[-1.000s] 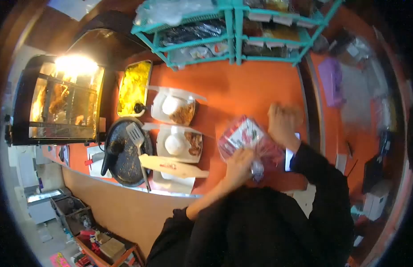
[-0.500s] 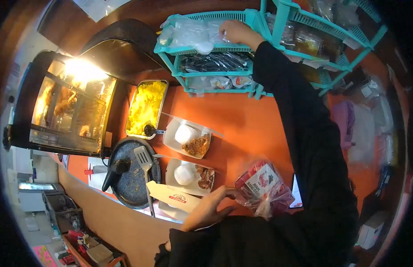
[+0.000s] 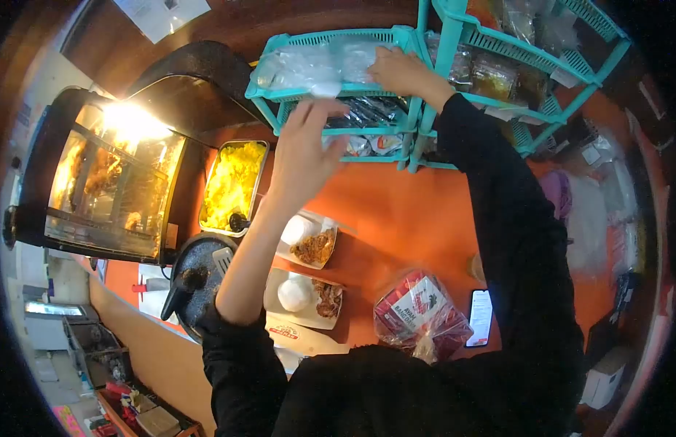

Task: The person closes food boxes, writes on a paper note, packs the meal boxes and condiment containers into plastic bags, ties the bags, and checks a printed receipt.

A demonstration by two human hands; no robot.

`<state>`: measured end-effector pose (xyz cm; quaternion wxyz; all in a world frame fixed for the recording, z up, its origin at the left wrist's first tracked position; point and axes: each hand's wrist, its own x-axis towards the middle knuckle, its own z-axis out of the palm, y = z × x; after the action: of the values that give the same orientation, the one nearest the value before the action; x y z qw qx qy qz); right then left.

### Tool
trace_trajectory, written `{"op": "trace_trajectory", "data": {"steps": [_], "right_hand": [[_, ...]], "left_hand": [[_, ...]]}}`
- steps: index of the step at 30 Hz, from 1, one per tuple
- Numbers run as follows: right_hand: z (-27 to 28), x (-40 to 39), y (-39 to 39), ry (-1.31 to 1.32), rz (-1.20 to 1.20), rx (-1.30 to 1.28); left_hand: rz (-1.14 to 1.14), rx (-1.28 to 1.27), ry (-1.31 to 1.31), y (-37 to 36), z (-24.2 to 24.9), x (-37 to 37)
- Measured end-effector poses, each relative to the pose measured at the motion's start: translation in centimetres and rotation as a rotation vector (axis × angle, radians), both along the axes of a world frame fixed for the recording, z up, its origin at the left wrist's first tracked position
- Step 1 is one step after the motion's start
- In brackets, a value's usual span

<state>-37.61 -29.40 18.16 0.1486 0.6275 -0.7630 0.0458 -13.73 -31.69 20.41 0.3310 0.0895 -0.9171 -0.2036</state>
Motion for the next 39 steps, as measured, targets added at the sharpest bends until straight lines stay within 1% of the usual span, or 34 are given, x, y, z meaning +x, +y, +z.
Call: {"op": "trace_trajectory", "data": {"steps": [1, 2, 3, 4, 5, 7, 8, 9, 10, 11, 13, 16, 17, 19, 23, 25, 26, 28, 29, 31, 32, 33, 34, 35, 36, 37, 38, 39], "right_hand": [[0.5, -0.1, 0.1, 0.006, -0.001, -0.001], [1.3, 0.1, 0.3, -0.095, -0.031, 0.051], [1.8, 0.1, 0.2, -0.197, -0.061, 0.102], [1.2, -0.2, -0.6, -0.192, -0.065, 0.096], [0.1, -0.6, -1.6, -0.170, -0.061, 0.081], [0.6, -1.2, -2.0, -0.131, -0.070, 0.056], [0.9, -0.9, -1.9, -0.085, -0.061, 0.074], [0.8, -1.0, -1.9, -0.041, -0.050, 0.092], [0.8, -0.9, -2.0, -0.094, -0.087, 0.039], [0.8, -1.1, -1.9, -0.094, -0.090, 0.034], [0.8, -1.3, -1.6, -0.242, -0.135, 0.017], [0.5, -1.6, -2.3, -0.276, -0.162, 0.069], [0.2, -1.5, -2.6, -0.281, -0.162, 0.071], [0.0, -1.7, -3.6, -0.224, -0.085, 0.005], [0.9, -1.6, -3.1, -0.239, -0.111, 0.045], [1.4, -1.1, -2.2, -0.180, -0.073, -0.159], [1.8, -0.8, -1.8, -0.177, -0.072, -0.156], [3.3, -0.1, -0.3, -0.081, 0.019, -0.482], [4.3, 0.2, 0.8, -0.078, 0.018, -0.480], [7.2, 1.1, 3.8, -0.625, 0.240, -0.787], [9.5, 2.6, 6.2, -0.778, 0.251, -0.840], [11.3, 4.4, 8.9, -0.932, 0.260, -0.889], [12.1, 5.4, 11.2, -0.877, 0.245, -0.875], [12.5, 6.3, 13.4, -0.823, 0.229, -0.861], [12.7, 7.4, 15.6, -0.815, 0.225, -0.860], [12.8, 8.6, 17.7, -1.022, 0.211, -0.852], [12.8, 9.2, 19.3, -1.232, 0.195, -0.841], [12.5, 9.1, 20.8, -1.234, 0.188, -0.847]], "left_hand": [[0.040, -0.037, 0.027, -0.9, -0.1, -1.7], [0.039, -0.039, 0.034, -1.7, -0.2, -3.4], [0.070, -0.130, 0.057, -2.4, -0.2, -5.0], [0.101, -0.222, 0.079, -3.2, -0.4, -6.4], [0.096, -0.226, 0.085, -3.8, -0.7, -7.7], [0.132, -0.026, -0.114, -4.9, -1.5, -10.6], [0.127, -0.031, -0.108, -5.4, -1.9, -11.4], [0.125, 0.016, -0.163, -5.6, -2.0, -11.8], [0.124, 0.063, -0.219, -5.9, -2.1, -12.0], [0.122, 0.057, -0.218, -6.2, -2.3, -12.2], [0.115, 0.112, -0.243, -6.3, -2.1, -12.1], [0.132, 0.158, -0.268, -6.2, -2.3, -12.2], [0.132, 0.160, -0.274, -6.1, -2.5, -12.1], [0.187, 0.167, -0.284, -6.0, -2.0, -12.0], [0.257, 0.120, -0.319, -5.7, -1.9, -12.3], [0.416, 0.112, -0.423, -5.4, -1.8, -12.8], [0.416, 0.116, -0.420, -5.2, -1.8, -12.9], [0.491, 0.067, -0.511, -4.9, -1.5, -13.1], [0.489, 0.069, -0.509, -4.8, -1.4, -13.2], [0.514, 0.048, -0.618, -5.3, -1.6, -13.7], [0.511, 0.049, -0.613, -5.2, -1.8, -13.7], [0.530, 0.030, -0.535, -5.0, -1.9, -13.5], [0.547, 0.011, -0.456, -4.5, -1.7, -13.3], [0.541, 0.013, -0.450, -3.5, -1.4, -12.6], [0.557, -0.115, -0.193, -1.8, -1.0, -11.5], [0.565, -0.241, 0.064, -0.5, -0.7, -10.6], [0.557, -0.243, 0.065, 0.1, -0.6, -10.0], [0.223, -0.149, 0.228, 0.6, -1.0, -9.3]]}}
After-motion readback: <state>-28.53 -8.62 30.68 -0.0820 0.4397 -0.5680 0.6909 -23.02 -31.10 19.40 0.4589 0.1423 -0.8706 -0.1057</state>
